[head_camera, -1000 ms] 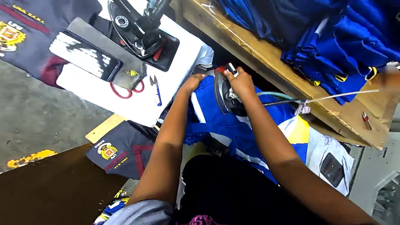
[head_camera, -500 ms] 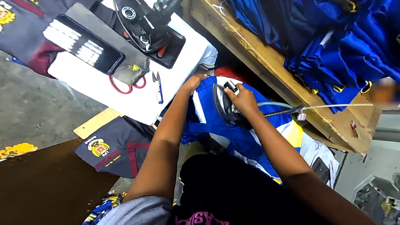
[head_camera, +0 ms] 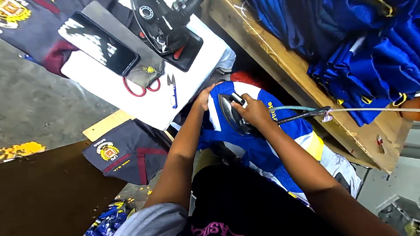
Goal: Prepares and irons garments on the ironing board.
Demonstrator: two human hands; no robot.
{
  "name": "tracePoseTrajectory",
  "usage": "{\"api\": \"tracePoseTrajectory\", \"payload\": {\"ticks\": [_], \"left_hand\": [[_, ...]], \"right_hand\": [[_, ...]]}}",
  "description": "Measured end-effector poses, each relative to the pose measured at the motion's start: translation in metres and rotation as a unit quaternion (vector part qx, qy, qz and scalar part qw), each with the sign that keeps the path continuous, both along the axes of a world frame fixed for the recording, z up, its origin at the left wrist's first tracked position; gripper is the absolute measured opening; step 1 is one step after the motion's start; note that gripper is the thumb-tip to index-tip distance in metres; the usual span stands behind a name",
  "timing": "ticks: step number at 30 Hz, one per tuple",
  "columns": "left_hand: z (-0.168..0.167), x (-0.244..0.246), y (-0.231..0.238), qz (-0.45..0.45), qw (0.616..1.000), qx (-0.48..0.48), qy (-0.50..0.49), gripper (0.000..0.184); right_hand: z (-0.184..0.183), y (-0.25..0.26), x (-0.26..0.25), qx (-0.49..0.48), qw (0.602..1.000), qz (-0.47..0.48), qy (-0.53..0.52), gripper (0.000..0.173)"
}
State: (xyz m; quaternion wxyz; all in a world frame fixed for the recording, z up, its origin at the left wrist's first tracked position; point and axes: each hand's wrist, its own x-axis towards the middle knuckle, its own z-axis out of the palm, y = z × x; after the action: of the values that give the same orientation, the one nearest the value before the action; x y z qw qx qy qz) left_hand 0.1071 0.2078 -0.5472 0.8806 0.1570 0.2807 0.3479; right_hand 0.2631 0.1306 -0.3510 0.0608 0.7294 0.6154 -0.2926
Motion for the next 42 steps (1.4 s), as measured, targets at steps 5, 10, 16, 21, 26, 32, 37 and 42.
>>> {"api": "tracePoseTrajectory", "payload": {"ticks": [5, 10, 16, 21, 26, 32, 37, 42], "left_hand": [[-0.013, 0.007, -0.022, 0.092, 0.991, -0.071, -0.064, 0.048], [-0.032, 0.02, -0.058, 0.202, 0.97, -0.103, -0.091, 0.051], [0.03, 0.013, -0.075, 0.096, 0.96, -0.164, 0.205, 0.039], [0.081, 0.003, -0.08, 0.04, 0.947, -0.201, 0.247, 0.039], [0.001, 0.014, -0.099, 0.043, 0.956, -0.14, 0.253, 0.045], [-0.073, -0.052, -0.157, 0.015, 0.943, -0.063, 0.327, 0.048], [-0.08, -0.114, -0.276, 0.01, 0.887, -0.154, 0.436, 0.049], [-0.065, -0.149, -0.376, -0.051, 0.827, -0.246, 0.503, 0.048]], "right_hand": [[0.0, 0.049, -0.016, 0.026, 0.997, -0.076, -0.01, 0.059], [-0.001, 0.082, -0.022, 0.052, 0.995, -0.082, -0.002, 0.058], [-0.006, 0.021, -0.013, 0.03, 0.997, 0.073, 0.004, 0.053], [-0.008, 0.005, -0.014, 0.046, 0.997, 0.063, -0.007, 0.054], [0.002, 0.041, -0.017, 0.036, 0.995, -0.09, -0.012, 0.06], [0.001, 0.037, 0.023, 0.072, 0.981, -0.181, 0.006, 0.064], [0.002, 0.046, 0.024, 0.071, 0.979, -0.189, 0.025, 0.062], [0.002, 0.023, 0.022, 0.048, 0.996, -0.069, 0.032, 0.062]]}}
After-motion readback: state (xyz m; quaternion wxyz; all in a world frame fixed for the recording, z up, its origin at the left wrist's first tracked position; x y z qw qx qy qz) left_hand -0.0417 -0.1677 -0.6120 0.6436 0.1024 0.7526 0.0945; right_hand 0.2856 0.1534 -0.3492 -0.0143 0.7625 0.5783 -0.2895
